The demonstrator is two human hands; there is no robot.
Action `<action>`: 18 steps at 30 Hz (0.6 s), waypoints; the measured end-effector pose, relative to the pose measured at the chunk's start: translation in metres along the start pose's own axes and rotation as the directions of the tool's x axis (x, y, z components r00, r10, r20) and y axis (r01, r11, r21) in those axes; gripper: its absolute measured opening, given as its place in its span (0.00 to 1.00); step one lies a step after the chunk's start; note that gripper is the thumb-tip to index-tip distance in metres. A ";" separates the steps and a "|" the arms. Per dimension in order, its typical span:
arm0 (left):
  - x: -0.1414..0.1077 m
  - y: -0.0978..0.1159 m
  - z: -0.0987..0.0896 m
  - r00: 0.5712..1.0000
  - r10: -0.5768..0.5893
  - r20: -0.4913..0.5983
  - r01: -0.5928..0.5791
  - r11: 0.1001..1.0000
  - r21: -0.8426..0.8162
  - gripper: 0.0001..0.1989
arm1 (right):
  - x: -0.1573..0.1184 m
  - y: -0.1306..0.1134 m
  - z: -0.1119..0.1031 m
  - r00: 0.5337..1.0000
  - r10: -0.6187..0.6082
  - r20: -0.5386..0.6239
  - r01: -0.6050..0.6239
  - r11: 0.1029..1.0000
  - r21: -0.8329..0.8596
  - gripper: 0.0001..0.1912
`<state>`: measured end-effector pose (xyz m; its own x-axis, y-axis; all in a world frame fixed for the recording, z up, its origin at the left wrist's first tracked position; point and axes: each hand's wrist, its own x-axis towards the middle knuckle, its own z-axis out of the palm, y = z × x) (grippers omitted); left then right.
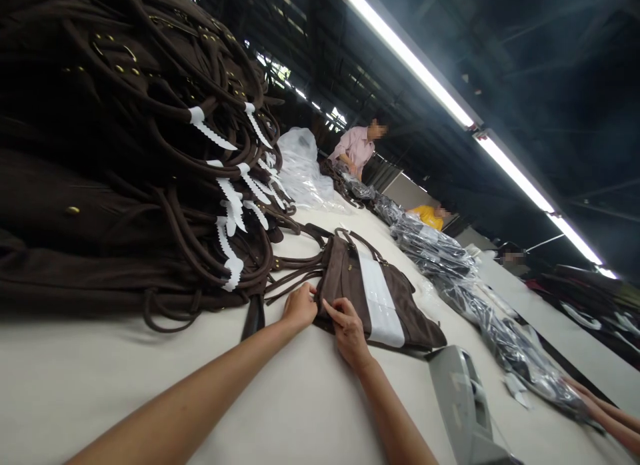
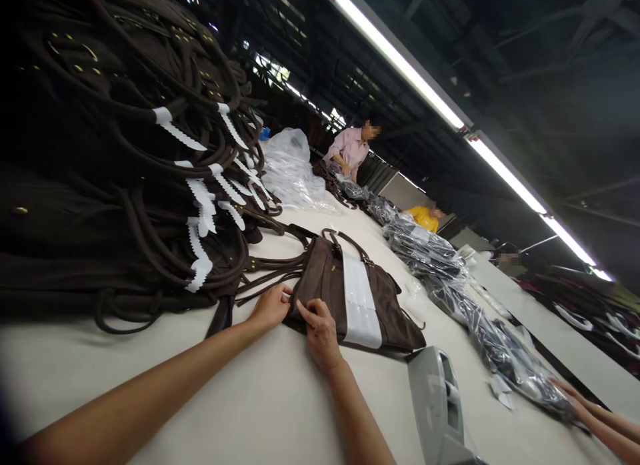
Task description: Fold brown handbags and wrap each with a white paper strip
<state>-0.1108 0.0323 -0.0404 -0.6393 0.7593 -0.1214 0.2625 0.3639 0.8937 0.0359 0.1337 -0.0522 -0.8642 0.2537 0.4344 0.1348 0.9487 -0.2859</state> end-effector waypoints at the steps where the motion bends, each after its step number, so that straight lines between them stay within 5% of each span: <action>1: 0.000 0.000 -0.001 1.000 0.000 0.006 0.000 1.000 0.005 0.12 | -0.001 -0.001 0.000 1.000 0.007 -0.003 -0.007 1.000 0.017 0.27; 12: -0.012 0.011 0.017 0.996 0.005 -0.085 0.007 0.990 0.141 0.24 | -0.005 -0.026 -0.022 0.985 0.151 0.085 -0.161 0.978 0.130 0.22; 15: -0.015 0.010 0.024 0.991 0.030 -0.128 -0.010 0.988 0.155 0.22 | 0.020 -0.007 -0.028 0.946 0.324 0.026 -0.323 0.927 0.188 0.19; 18: -0.015 0.005 0.027 0.984 0.089 -0.152 -0.066 0.986 0.152 0.19 | 0.070 0.007 -0.023 0.882 0.459 -0.107 -0.461 0.887 0.013 0.22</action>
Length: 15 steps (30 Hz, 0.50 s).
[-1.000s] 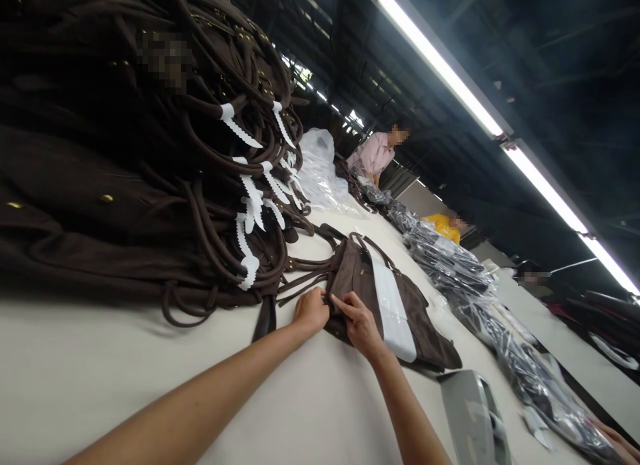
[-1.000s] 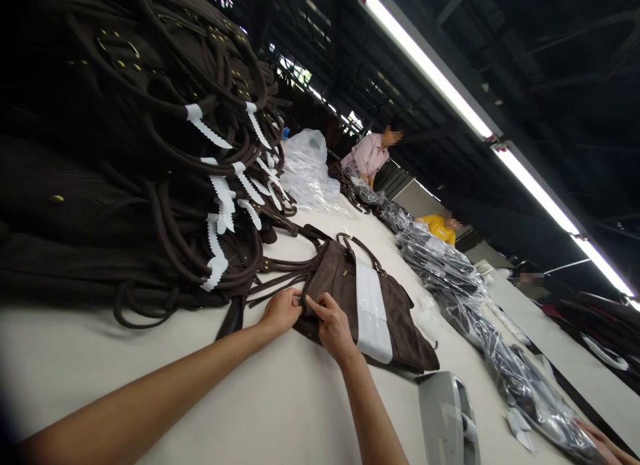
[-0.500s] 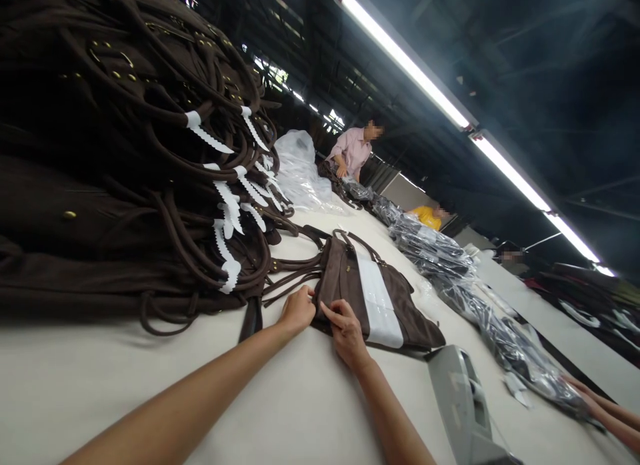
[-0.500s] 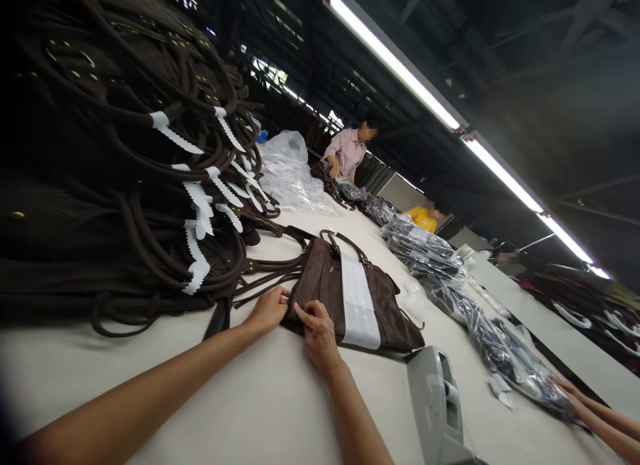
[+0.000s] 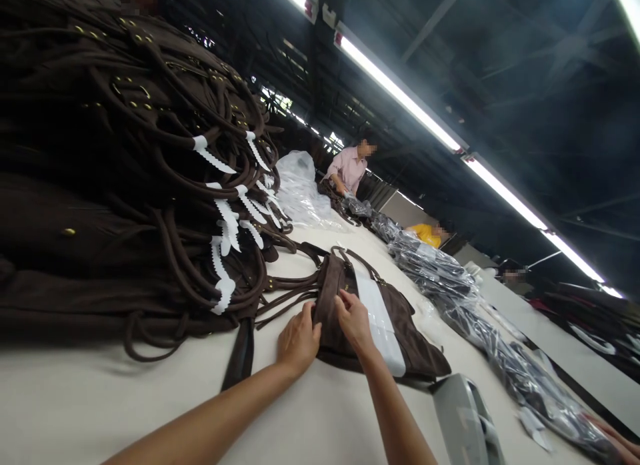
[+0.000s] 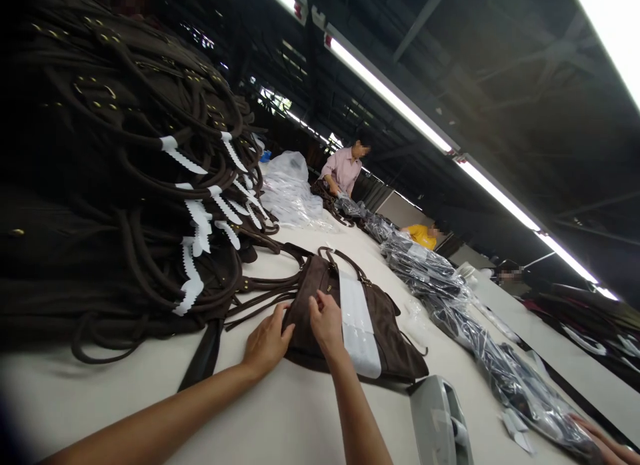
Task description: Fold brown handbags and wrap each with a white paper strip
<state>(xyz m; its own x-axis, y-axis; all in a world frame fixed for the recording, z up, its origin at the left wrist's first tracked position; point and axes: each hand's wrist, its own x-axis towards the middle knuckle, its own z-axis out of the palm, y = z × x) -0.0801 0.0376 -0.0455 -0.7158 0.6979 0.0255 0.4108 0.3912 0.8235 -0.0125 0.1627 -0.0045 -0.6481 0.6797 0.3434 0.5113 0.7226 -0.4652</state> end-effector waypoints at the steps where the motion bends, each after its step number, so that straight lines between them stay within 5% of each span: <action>1: 0.000 -0.002 0.001 1.000 0.021 -0.010 -0.021 1.000 -0.004 0.17 | 0.018 -0.007 0.006 1.000 0.027 -0.009 -0.028 0.995 -0.100 0.24; 7: 0.001 -0.010 0.004 0.992 0.125 -0.027 -0.126 0.992 -0.016 0.10 | 0.101 -0.050 0.051 0.974 0.214 0.080 -0.129 0.804 -0.581 0.37; 15: 0.001 -0.011 0.004 0.990 0.140 -0.028 -0.140 0.990 -0.012 0.11 | 0.143 -0.041 0.078 0.902 0.387 0.191 -0.177 0.735 -0.655 0.47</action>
<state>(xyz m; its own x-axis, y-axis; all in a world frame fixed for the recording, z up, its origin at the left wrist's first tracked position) -0.0832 0.0369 -0.0572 -0.6668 0.7286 0.1564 0.5001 0.2819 0.8188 -0.1700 0.2211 0.0004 -0.4944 0.8689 -0.0264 0.8599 0.4932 0.1318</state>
